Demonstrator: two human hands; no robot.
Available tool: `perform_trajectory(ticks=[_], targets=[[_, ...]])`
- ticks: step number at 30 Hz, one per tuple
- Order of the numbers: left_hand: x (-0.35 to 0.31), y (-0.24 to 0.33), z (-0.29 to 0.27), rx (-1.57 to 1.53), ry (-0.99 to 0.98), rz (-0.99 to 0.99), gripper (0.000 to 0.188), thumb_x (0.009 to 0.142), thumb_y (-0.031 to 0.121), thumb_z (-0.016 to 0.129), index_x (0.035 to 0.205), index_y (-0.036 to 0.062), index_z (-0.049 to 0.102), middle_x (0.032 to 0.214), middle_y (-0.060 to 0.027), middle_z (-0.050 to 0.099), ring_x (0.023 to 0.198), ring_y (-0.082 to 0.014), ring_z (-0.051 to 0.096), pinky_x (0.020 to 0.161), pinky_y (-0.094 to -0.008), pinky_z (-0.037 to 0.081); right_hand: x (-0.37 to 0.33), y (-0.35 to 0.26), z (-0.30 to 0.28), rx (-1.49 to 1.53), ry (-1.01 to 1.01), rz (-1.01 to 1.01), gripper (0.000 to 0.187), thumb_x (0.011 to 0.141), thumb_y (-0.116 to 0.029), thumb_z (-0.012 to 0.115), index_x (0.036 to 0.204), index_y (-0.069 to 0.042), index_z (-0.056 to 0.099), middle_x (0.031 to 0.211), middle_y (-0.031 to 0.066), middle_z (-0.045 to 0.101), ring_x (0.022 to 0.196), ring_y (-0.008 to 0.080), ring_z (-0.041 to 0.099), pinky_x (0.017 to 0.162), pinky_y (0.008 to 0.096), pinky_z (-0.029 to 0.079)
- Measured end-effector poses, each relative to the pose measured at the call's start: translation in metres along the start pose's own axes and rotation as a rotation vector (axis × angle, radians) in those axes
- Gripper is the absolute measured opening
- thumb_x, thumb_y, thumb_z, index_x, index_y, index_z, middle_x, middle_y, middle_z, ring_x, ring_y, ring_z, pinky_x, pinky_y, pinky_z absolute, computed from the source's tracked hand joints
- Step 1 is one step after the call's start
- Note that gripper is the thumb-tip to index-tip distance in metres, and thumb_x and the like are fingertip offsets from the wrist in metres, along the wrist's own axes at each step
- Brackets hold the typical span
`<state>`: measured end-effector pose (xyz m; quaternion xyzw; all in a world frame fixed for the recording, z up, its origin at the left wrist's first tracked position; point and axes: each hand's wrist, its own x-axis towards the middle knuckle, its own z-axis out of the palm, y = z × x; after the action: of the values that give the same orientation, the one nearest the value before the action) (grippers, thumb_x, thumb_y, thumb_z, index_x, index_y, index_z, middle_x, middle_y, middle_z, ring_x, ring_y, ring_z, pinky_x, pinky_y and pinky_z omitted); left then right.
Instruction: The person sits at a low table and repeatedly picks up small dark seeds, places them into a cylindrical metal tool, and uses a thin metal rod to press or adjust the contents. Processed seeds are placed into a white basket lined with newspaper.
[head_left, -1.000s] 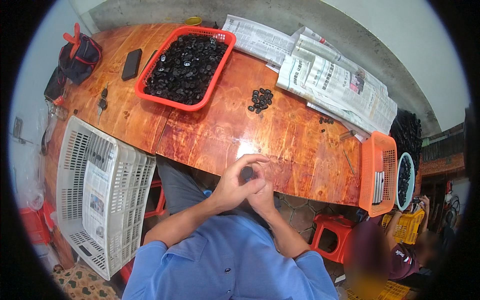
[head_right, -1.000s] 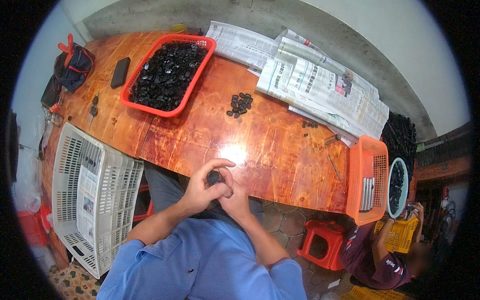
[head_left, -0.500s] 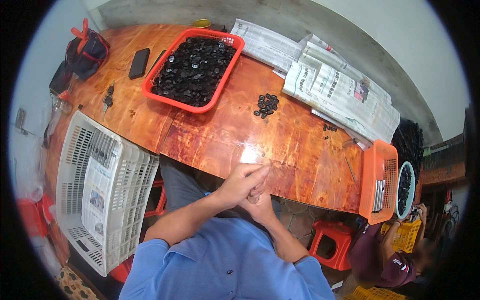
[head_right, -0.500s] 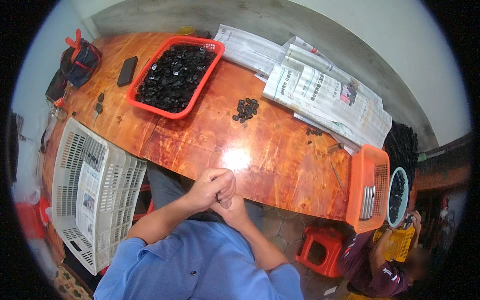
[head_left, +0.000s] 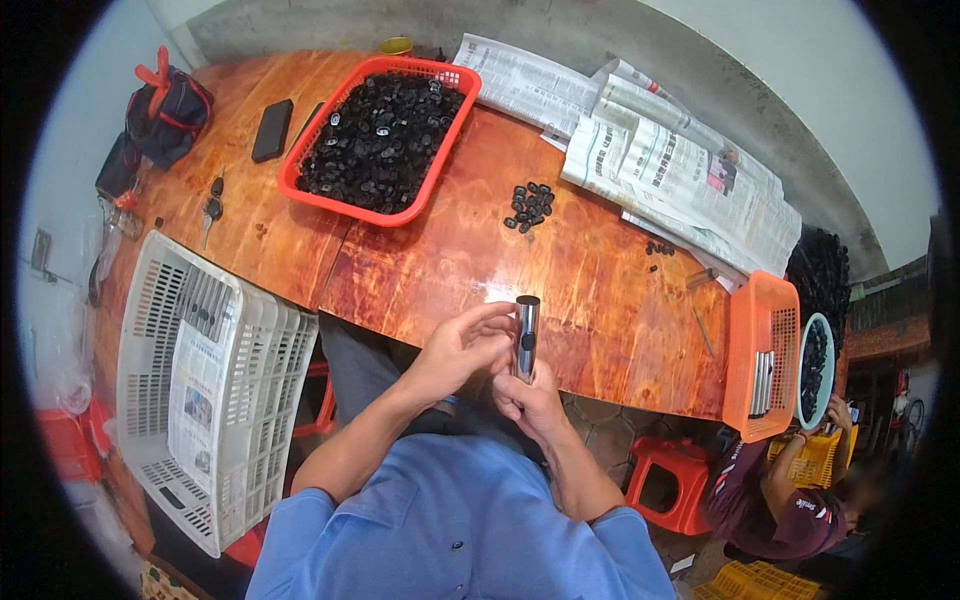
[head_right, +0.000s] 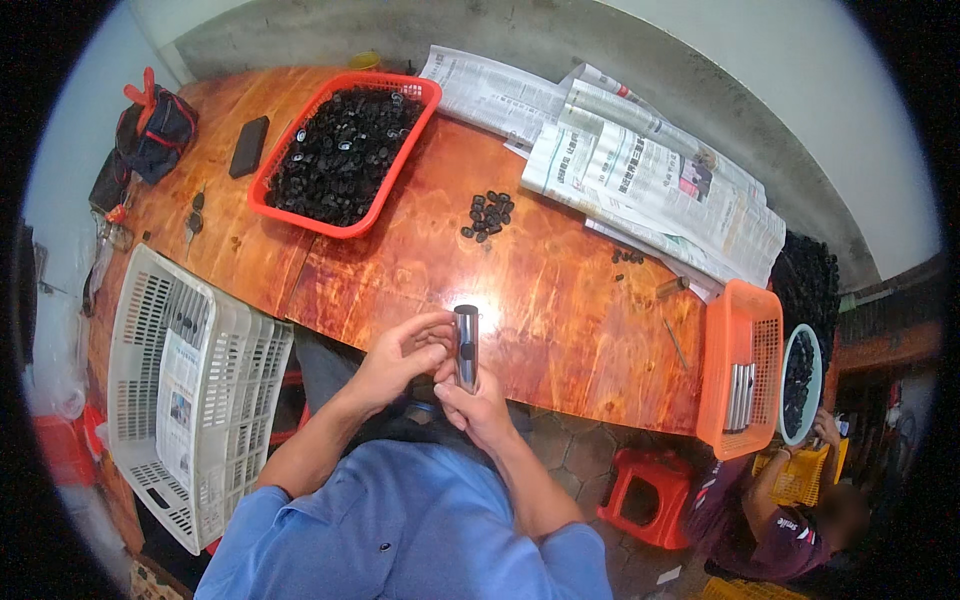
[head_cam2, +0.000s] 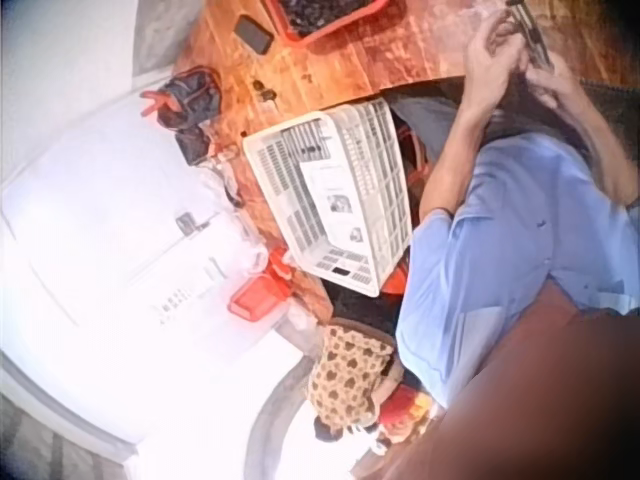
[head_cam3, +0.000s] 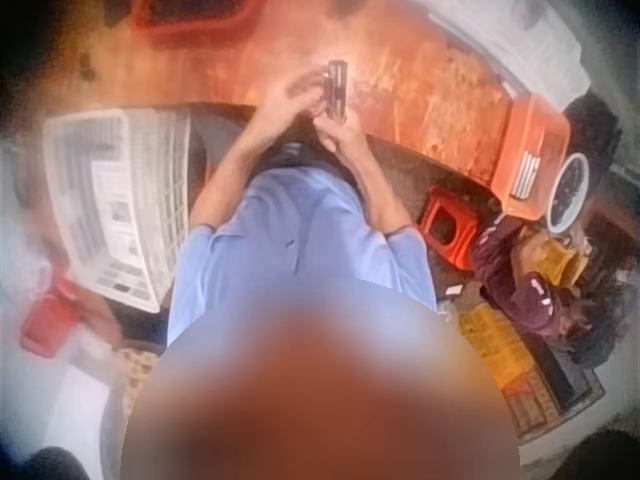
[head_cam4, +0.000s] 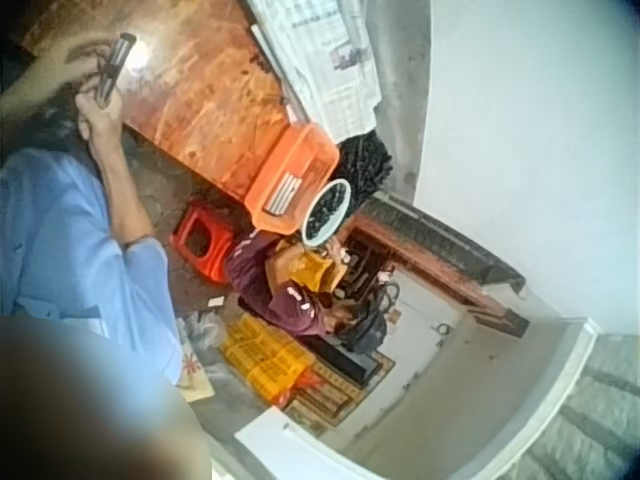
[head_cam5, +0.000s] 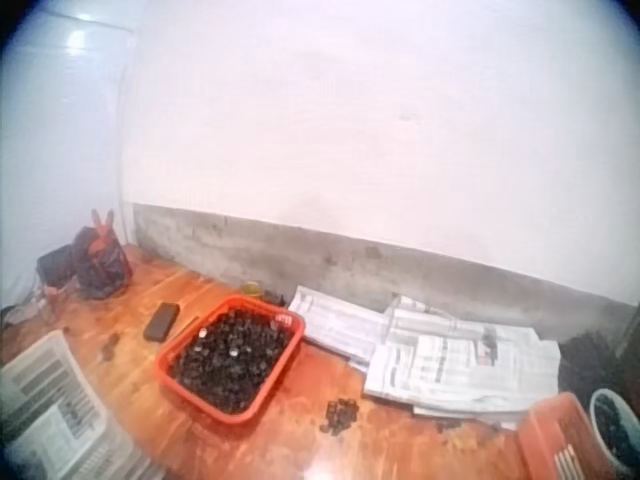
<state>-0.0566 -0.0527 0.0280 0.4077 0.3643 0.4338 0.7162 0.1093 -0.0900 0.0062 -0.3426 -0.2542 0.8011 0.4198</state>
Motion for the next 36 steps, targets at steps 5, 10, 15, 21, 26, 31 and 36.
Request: perform_trajectory(ticks=[5, 10, 15, 21, 26, 31, 36], targets=[[0.0, -0.006, 0.007, 0.029, -0.014, -0.041, 0.037, 0.091, 0.004, 0.064, 0.126, -0.0036, 0.055, 0.11, -0.0074, 0.063, 0.099, -0.0108, 0.06, 0.088, -0.0284, 0.05, 0.0, 0.01, -0.003, -0.14, -0.025, 0.016, 0.02, 0.087, -0.012, 0.069, 0.098, -0.003, 0.055, 0.07, -0.0004, 0.051, 0.053, 0.0076, 0.046, 0.045, 0.0211, 0.036], [-0.013, -0.003, 0.01, 0.088, -0.011, 0.007, 0.033, 0.092, 0.006, 0.062, 0.123, -0.0035, 0.055, 0.106, -0.0087, 0.063, 0.096, -0.0139, 0.061, 0.086, -0.0309, 0.051, 0.0, 0.011, -0.006, -0.38, 0.063, -0.171, 0.033, 0.087, -0.013, 0.07, 0.115, -0.003, 0.057, 0.098, -0.0006, 0.057, 0.091, 0.0079, 0.055, 0.08, 0.0258, 0.046], [-0.017, 0.002, 0.017, 0.569, 0.021, 0.261, 0.038, 0.089, 0.008, 0.063, 0.124, -0.0033, 0.054, 0.103, -0.0151, 0.063, 0.094, -0.0272, 0.064, 0.084, -0.0358, 0.051, 0.004, 0.016, -0.015, -0.716, 0.072, -0.341, 0.055, 0.088, -0.01, 0.069, 0.137, 0.003, 0.046, 0.102, -0.0002, 0.059, 0.091, 0.0109, 0.056, 0.08, 0.0283, 0.046], [-0.017, -0.003, 0.017, 0.659, 0.076, 0.343, 0.037, 0.087, 0.007, 0.067, 0.122, -0.0045, 0.058, 0.106, -0.014, 0.065, 0.092, -0.0212, 0.066, 0.082, -0.0324, 0.053, 0.004, 0.023, -0.021, -0.785, 0.095, -0.359, 0.056, 0.086, -0.008, 0.07, 0.135, 0.003, 0.047, 0.105, 0.008, 0.061, 0.096, 0.0185, 0.059, 0.085, 0.0336, 0.047], [-0.016, -0.003, 0.011, 0.636, 0.047, 0.349, 0.039, 0.086, 0.008, 0.069, 0.122, -0.0034, 0.059, 0.102, -0.0142, 0.067, 0.091, -0.0217, 0.068, 0.08, -0.0318, 0.054, 0.002, 0.021, -0.017, -0.72, 0.103, -0.333, 0.056, 0.086, -0.008, 0.069, 0.136, 0.002, 0.047, 0.104, 0.0072, 0.059, 0.097, 0.0161, 0.057, 0.086, 0.0321, 0.046], [-0.021, 0.001, 0.011, 0.661, 0.062, 0.326, 0.048, 0.085, 0.011, 0.071, 0.128, -0.0023, 0.055, 0.107, -0.0164, 0.067, 0.097, -0.0252, 0.068, 0.084, -0.0345, 0.053, 0.002, 0.025, -0.023, -0.777, 0.094, -0.348, 0.048, 0.089, -0.007, 0.066, 0.133, 0.0, 0.048, 0.108, 0.0038, 0.057, 0.099, 0.0125, 0.054, 0.087, 0.0285, 0.045], [-0.021, 0.007, 0.008, 0.615, 0.142, 0.194, 0.057, 0.08, 0.018, 0.079, 0.129, -0.0007, 0.055, 0.104, -0.0138, 0.066, 0.092, -0.023, 0.067, 0.081, -0.0335, 0.052, 0.001, 0.031, -0.022, -0.626, 0.108, -0.281, 0.039, 0.092, -0.011, 0.065, 0.127, -0.002, 0.051, 0.106, 0.0009, 0.057, 0.095, 0.0086, 0.054, 0.084, 0.0248, 0.045]])
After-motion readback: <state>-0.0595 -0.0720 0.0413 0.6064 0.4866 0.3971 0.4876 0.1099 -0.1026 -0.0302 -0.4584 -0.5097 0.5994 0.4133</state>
